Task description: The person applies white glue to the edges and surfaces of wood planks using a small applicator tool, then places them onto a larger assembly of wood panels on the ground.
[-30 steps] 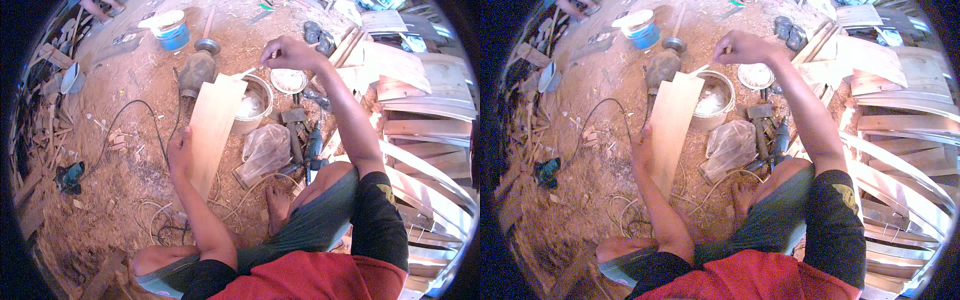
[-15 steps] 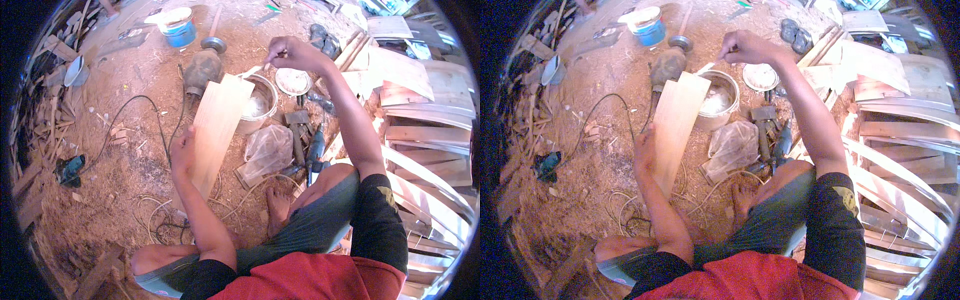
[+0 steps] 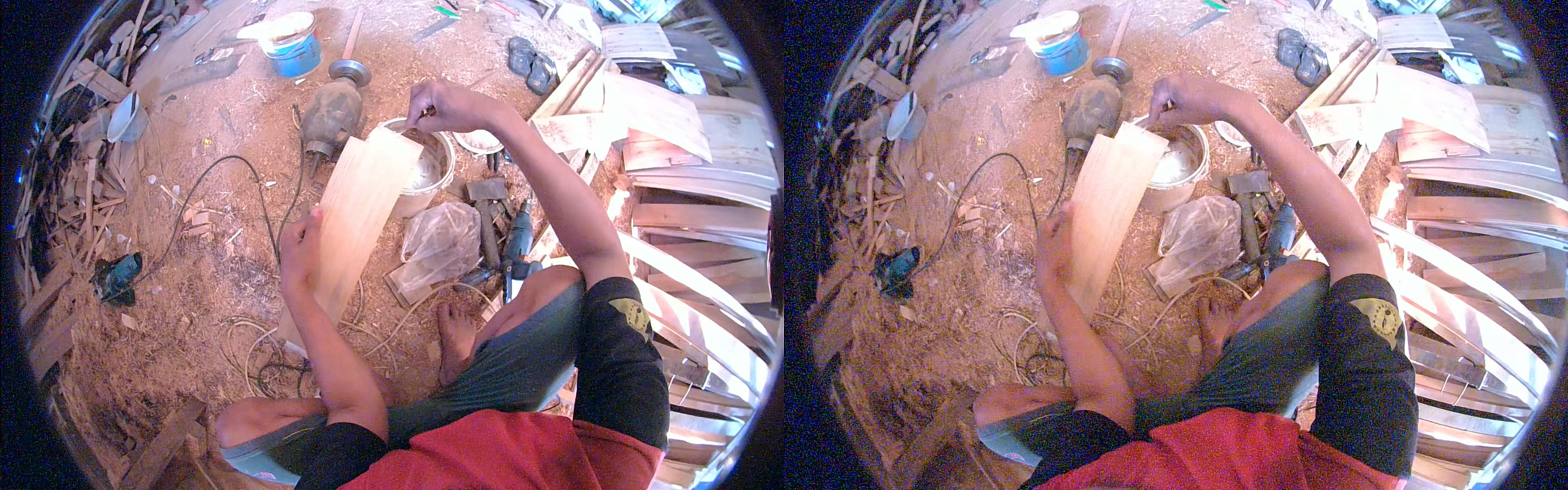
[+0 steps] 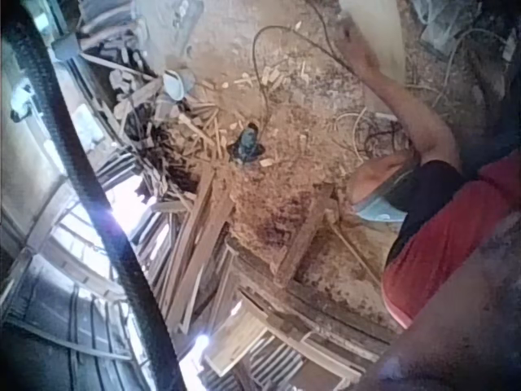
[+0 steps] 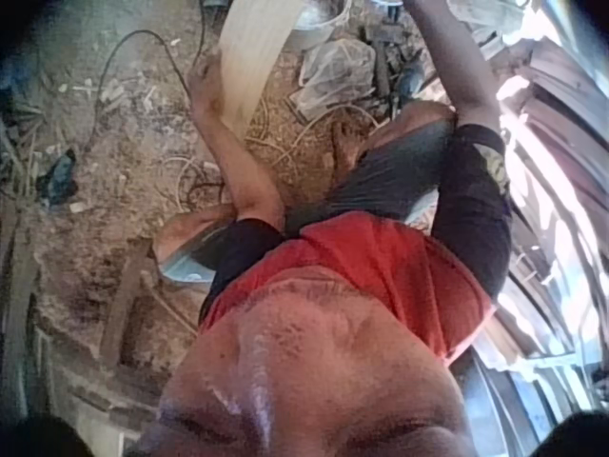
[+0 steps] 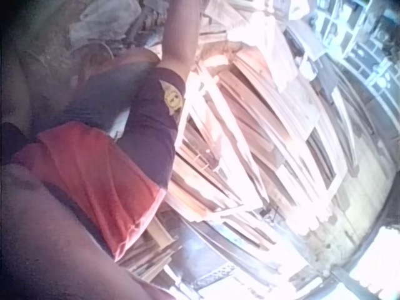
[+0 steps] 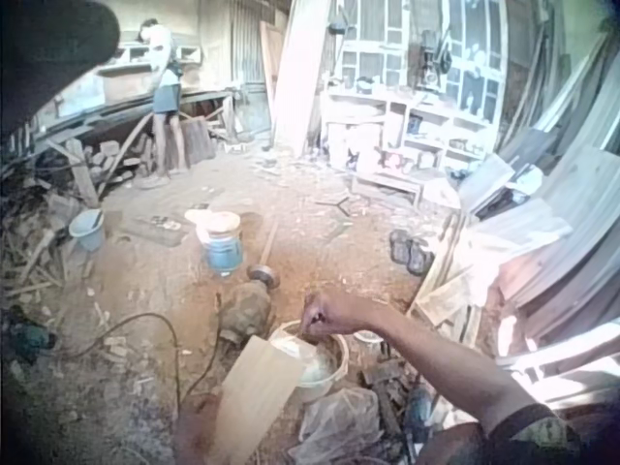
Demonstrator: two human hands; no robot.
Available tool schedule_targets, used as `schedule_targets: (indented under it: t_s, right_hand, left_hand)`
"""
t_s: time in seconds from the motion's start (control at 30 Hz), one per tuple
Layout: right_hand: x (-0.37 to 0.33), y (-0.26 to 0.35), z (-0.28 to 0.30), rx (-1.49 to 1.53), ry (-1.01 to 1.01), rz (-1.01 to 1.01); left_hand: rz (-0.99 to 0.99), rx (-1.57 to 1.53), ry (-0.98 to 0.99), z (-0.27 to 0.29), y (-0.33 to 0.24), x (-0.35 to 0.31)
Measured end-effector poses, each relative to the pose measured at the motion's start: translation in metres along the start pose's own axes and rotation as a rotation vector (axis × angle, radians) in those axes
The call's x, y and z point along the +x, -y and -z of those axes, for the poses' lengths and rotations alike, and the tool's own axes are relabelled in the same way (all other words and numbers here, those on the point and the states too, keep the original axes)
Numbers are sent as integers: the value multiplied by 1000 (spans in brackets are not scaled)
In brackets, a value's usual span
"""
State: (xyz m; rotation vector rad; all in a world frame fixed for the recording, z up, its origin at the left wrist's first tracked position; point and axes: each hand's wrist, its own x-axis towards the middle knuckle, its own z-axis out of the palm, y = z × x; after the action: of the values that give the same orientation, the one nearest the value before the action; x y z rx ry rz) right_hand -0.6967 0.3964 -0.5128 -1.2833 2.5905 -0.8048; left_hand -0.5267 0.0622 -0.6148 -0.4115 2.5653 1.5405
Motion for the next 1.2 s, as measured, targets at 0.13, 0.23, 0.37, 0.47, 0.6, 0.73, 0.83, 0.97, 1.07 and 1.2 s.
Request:
schedule_targets:
  t_s: [0.13,0.23,0.37,0.47,0.6,0.73,0.83,0.97,1.07,1.2]
  right_hand:
    - [-7,0,1,30,57,10]
    - [-11,3,5,57,106,39]
    - [-21,7,17,99,163,-15]
    - [-36,3,35,103,258,-140]
    - [-52,-12,49,203,112,-380]
    - [-37,-26,11,-170,152,-323]
    - [-21,-27,-44,-541,137,-383]
    - [-14,-20,-86,-655,151,-362]
    - [-7,-9,-97,-776,289,-437]
    - [1,8,-79,-791,153,-216]
  left_hand:
    - [-51,-23,-8,2,7,3]
    - [-83,33,-20,1,13,6]
    - [-94,-20,-44,5,17,9]
    - [103,-122,-18,16,20,10]
    - [182,-250,-162,23,25,15]
    - [161,-540,-154,21,29,16]
    - [237,-908,-87,19,30,12]
    - [153,-1105,96,11,36,6]
    - [-174,-1461,-80,4,47,4]
    - [-364,-1576,130,13,54,10]
